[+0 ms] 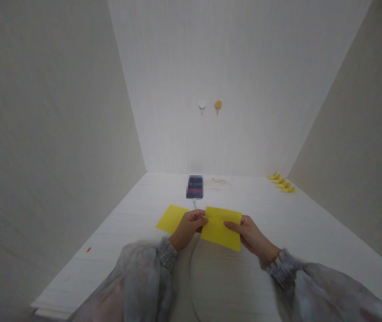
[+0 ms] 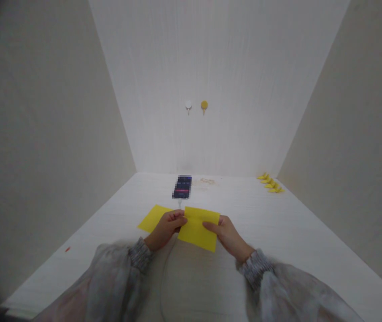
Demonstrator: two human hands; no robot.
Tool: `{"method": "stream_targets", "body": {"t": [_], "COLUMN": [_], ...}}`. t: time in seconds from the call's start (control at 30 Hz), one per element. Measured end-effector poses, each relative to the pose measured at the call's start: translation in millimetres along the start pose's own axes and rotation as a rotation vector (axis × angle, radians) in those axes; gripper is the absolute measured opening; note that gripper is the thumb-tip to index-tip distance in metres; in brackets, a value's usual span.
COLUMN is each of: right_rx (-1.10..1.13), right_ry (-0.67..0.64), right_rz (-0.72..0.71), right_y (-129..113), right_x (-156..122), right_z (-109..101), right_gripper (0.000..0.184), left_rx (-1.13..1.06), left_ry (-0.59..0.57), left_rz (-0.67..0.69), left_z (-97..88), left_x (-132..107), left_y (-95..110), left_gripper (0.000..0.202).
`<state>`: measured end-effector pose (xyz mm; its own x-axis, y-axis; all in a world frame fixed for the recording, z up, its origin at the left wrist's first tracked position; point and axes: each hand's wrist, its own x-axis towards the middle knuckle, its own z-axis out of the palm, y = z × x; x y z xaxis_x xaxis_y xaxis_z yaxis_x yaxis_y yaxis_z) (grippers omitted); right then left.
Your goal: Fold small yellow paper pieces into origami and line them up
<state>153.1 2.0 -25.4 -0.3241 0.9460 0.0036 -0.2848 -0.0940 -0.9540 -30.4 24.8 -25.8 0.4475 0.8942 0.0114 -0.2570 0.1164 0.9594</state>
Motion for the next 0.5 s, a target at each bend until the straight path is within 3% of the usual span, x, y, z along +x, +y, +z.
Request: {"method": "stream_targets", "body": {"t": [0.2,0.33,0.5], "right_rx": [-0.087,-0.167,-0.171], "right_ry": [-0.007,-0.042,0.011], "right_rz": [-0.003,-0.048,-0.091], "right_y": [0.3,1.4,4.9], "right_x": [-0.7,-0.3,1.2], "right_z": [4.8,3.4,-2.0], "right_gripper": [0.046,0.041,0.042], "left_rx": [0.024,0.015,0.001], "left_ry": [0.026,0.047,0.034], "left_rz": [0.013,0.043,-0.025], "left_z": [-2.1,-1.8,-0.1], "left_x": [1.5,1.4,-1.9], "left_y": [-0.9,-1.5,0.4], "left_gripper": [0.022,0.032,0.038]}}
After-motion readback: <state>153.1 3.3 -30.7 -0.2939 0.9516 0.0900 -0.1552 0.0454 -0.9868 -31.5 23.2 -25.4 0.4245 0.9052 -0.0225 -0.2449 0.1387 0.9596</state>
